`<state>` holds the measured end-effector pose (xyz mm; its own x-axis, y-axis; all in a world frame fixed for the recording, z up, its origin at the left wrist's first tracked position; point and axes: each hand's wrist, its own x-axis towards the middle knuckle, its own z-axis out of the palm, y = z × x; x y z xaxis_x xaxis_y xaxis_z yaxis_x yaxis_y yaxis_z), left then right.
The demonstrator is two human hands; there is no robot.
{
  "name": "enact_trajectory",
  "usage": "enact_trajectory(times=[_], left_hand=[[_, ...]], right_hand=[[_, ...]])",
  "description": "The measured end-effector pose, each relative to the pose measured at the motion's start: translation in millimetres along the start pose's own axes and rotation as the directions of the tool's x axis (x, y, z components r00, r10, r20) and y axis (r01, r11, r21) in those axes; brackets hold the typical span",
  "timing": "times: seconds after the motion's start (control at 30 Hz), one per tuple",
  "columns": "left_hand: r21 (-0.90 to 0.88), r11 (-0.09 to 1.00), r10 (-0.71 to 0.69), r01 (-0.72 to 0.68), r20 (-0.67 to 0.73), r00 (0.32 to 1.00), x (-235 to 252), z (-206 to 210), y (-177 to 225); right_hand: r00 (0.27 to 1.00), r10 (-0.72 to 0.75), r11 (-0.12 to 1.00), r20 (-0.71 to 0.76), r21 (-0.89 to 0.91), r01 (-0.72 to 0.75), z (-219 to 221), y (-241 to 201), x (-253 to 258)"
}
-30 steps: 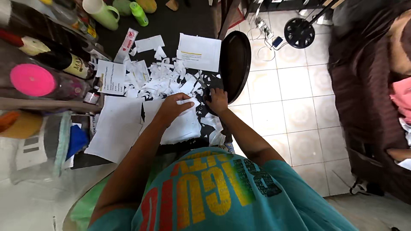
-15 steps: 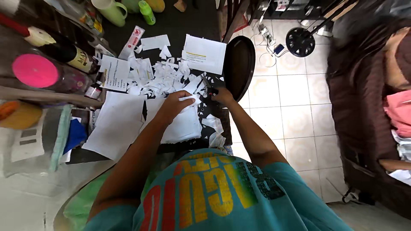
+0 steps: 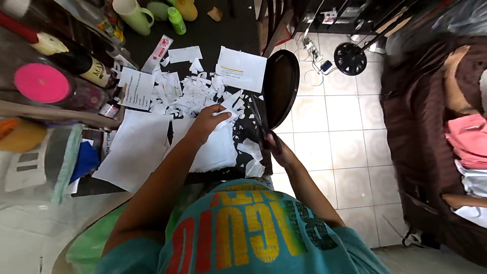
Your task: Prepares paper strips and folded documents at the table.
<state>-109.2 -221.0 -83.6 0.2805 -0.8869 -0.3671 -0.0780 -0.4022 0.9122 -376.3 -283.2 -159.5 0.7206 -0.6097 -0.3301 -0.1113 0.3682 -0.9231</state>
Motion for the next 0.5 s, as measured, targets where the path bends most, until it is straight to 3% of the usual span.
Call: enact_trajectory(times=[0.1,0.2,0.5], left_hand=[[-0.035,0.999,-0.001,0.0,-0.013,1.0,4,2,0],[-0.058,0.998,0.019,-0.019,-0.002,1.0,6,7,1],[-0.004,0.999,0.054,-0.053,0.081,0.995,-6,17,6]], right_hand=[[0.988,-0.078,0.997,0.132,0.037,0.074,5,5,-33],[0.979,-0.063,0.993,0.194,0.114,0.041,14,5,-55],[0.969,-0.131,0.986,0.207,0.129,0.106,25,3,-47]])
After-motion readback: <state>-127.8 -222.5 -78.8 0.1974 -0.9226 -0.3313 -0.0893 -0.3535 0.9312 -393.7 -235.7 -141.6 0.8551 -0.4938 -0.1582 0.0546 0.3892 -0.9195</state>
